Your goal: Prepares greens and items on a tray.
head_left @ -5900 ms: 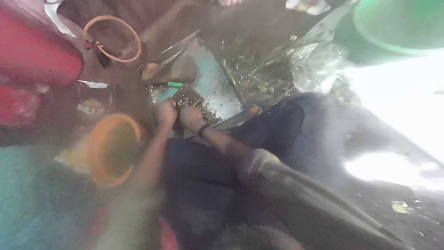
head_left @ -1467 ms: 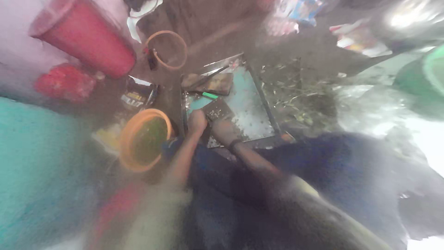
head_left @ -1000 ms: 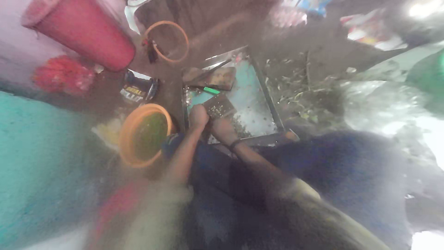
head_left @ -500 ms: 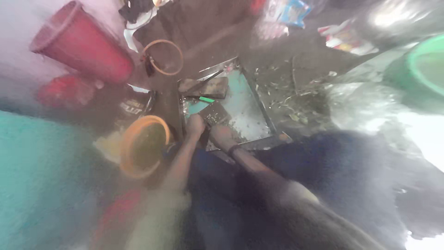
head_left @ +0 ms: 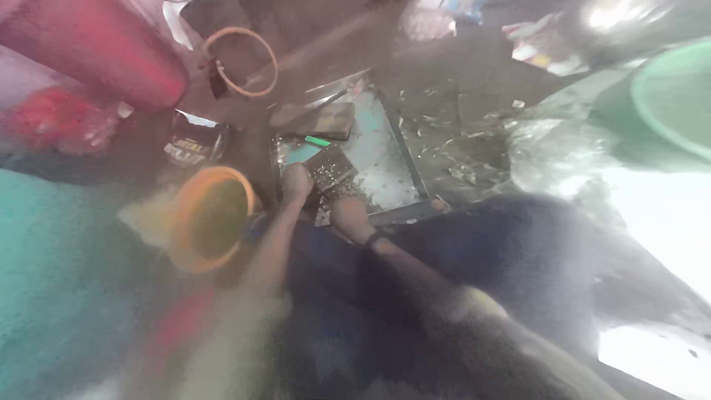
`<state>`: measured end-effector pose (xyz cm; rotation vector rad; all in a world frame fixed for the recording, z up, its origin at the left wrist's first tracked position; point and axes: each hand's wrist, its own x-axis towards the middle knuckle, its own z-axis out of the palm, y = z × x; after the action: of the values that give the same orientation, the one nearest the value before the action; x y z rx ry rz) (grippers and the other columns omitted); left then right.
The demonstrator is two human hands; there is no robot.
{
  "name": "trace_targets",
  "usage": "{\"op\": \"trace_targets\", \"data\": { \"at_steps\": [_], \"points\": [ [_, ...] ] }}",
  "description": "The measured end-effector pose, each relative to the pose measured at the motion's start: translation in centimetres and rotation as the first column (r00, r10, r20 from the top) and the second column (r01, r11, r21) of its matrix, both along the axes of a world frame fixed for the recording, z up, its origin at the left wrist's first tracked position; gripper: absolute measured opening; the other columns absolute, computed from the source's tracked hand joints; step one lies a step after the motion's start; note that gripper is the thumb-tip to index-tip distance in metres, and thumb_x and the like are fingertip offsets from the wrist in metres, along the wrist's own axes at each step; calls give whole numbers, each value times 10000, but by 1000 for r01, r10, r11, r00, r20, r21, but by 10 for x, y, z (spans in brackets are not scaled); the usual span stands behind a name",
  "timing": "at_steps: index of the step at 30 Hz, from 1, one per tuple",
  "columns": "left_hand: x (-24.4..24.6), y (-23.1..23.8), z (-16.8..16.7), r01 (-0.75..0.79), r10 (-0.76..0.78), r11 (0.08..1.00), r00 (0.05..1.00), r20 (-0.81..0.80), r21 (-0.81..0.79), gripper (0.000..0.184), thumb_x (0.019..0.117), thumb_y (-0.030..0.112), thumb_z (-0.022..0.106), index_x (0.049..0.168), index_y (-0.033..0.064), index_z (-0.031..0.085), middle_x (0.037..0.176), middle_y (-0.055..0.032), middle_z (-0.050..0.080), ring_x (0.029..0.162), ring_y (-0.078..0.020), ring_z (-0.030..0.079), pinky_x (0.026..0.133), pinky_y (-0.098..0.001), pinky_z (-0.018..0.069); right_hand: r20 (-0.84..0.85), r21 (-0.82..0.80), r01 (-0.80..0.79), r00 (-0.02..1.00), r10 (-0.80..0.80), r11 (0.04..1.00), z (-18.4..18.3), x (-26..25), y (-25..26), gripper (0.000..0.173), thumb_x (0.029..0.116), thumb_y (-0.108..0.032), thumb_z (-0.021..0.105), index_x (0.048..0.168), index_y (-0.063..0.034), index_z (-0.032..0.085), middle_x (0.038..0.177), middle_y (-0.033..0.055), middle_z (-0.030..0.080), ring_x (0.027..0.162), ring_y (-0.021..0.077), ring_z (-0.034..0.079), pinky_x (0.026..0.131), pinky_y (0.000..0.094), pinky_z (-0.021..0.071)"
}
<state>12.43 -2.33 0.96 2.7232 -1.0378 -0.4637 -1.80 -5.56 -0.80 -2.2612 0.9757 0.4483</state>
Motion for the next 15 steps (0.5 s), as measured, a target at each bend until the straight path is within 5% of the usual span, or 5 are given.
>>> {"op": "trace_targets", "data": {
  "at_steps": [5, 10, 15],
  "points": [
    [5, -8, 3, 50, -52, 996, 998, 25, 73, 155, 952, 146, 704, 972, -2, 748, 1092, -259, 712, 1048, -448, 686, 898, -651, 553, 47, 18, 55, 997, -55, 998, 6, 14, -11, 335, 1037, -276, 529, 1162, -13, 694, 1188, 241, 697, 1122, 441, 675, 864, 647, 545],
    [7, -5, -4, 74, -77, 995, 997, 32, 70, 162, 952, 157, 667, 916, 20, 746, 983, -236, 723, 927, -428, 708, 794, -644, 571, 82, 28, 41, 996, -43, 999, -2, 37, -13, 294, 1046, -225, 521, 1138, -8, 697, 1166, 232, 707, 1091, 434, 687, 843, 641, 551],
    [2, -1, -2, 38, -40, 997, 999, 22, 72, 176, 953, 168, 669, 936, -1, 715, 1040, -253, 707, 978, -443, 697, 814, -644, 571, 75, 70, 80, 994, -85, 994, -12, 39, -10, 285, 1016, -266, 573, 1102, -34, 715, 1140, 215, 717, 1079, 414, 694, 838, 632, 558]
  ]
}}
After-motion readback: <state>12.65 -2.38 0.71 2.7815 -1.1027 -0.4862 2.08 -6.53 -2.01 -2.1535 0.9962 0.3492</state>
